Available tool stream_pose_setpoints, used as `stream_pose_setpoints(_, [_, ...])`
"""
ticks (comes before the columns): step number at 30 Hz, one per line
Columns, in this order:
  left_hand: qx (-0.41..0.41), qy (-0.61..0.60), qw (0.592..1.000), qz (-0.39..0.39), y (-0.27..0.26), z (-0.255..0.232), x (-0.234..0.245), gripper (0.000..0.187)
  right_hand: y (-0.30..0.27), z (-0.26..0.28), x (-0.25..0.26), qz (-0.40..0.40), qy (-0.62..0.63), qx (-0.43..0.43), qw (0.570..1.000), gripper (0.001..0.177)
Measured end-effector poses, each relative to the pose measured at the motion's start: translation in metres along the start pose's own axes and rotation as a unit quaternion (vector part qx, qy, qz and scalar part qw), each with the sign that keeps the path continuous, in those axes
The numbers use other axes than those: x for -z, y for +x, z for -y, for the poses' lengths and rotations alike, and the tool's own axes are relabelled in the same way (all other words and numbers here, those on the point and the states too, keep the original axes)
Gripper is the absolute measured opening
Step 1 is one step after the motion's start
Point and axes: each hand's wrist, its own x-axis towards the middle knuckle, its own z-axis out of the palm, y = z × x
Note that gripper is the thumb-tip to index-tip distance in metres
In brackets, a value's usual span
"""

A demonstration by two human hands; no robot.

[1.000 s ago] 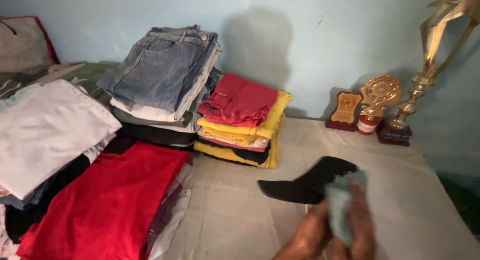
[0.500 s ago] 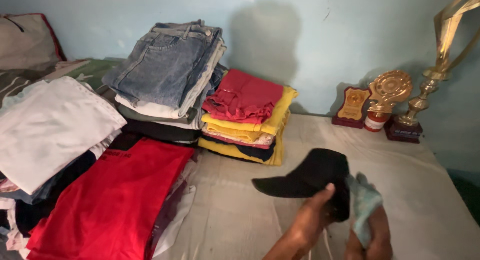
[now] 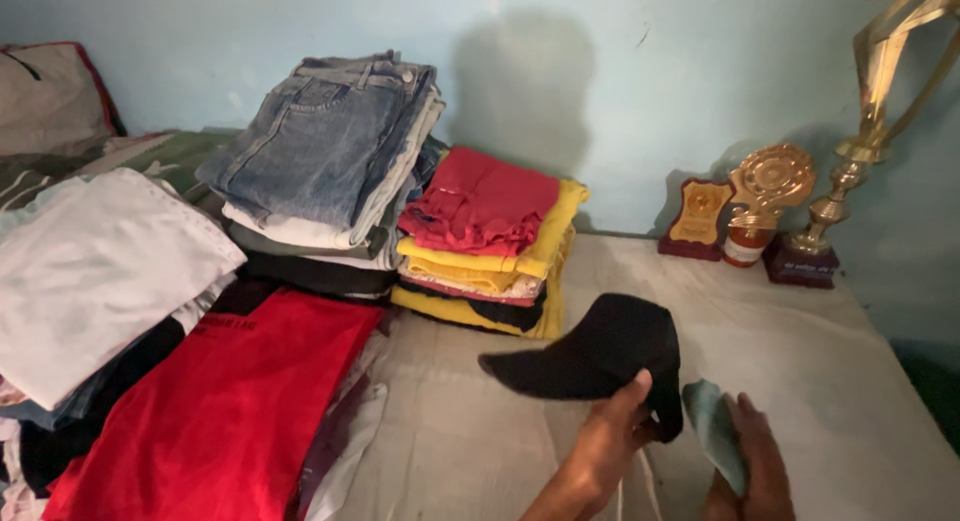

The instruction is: The person cleans a black cap by wiping its surface with a cloth.

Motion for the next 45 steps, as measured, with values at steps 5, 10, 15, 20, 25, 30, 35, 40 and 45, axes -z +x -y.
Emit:
stream_pose_setpoints(5, [0.09, -0.02, 0.996, 0.0, -0.011, 0.011, -0.014, 0.051, 0.022, 0.044, 0.0, 0.015, 0.026, 0.102, 0.994, 0.052])
stream_pose_setpoints(10, [0.122, -0.113, 0.985, 0.053, -0.027, 0.0, -0.022, 0.059, 0.018, 0.056, -0.001, 0.0, 0.031, 0.116, 0.993, 0.026])
stream_pose_setpoints(15, [0.015, -0.045, 0.999, 0.004, -0.005, -0.017, -0.012, 0.059, 0.0, 0.023, 0.0, -0.004, -0.005, 0.041, 0.999, 0.026])
stream_pose_setpoints(20, [0.008, 0.028, 1.0, 0.008, -0.012, -0.009, -0.016, 0.055, 0.012, 0.041, 0.003, -0.034, 0.011, 0.009, 0.999, 0.028])
stream_pose_setpoints(25, [0.062, -0.066, 0.993, 0.073, -0.013, 0.007, -0.022, 0.058, 0.02, 0.084, -0.01, -0.019, 0.031, 0.058, 0.998, 0.031])
stream_pose_setpoints(30, [0.051, 0.121, 0.985, -0.113, 0.007, -0.001, -0.002, 0.078, 0.007, 0.07, 0.008, -0.058, 0.018, -0.066, 0.996, 0.036])
stream_pose_setpoints(35, [-0.045, 0.221, 0.973, -0.056, -0.005, -0.01, 0.002, 0.065, 0.01, 0.074, 0.032, -0.135, 0.022, -0.289, 0.948, 0.039])
stream_pose_setpoints(40, [0.023, 0.265, 0.964, -0.008, -0.01, 0.022, 0.015, 0.061, 0.012, 0.084, 0.038, -0.116, -0.013, -0.302, 0.946, 0.036])
stream_pose_setpoints(45, [0.022, 0.244, 0.967, 0.074, -0.006, 0.058, 0.034, 0.051, 0.01, 0.093, 0.027, -0.08, 0.106, -0.233, 0.963, 0.045])
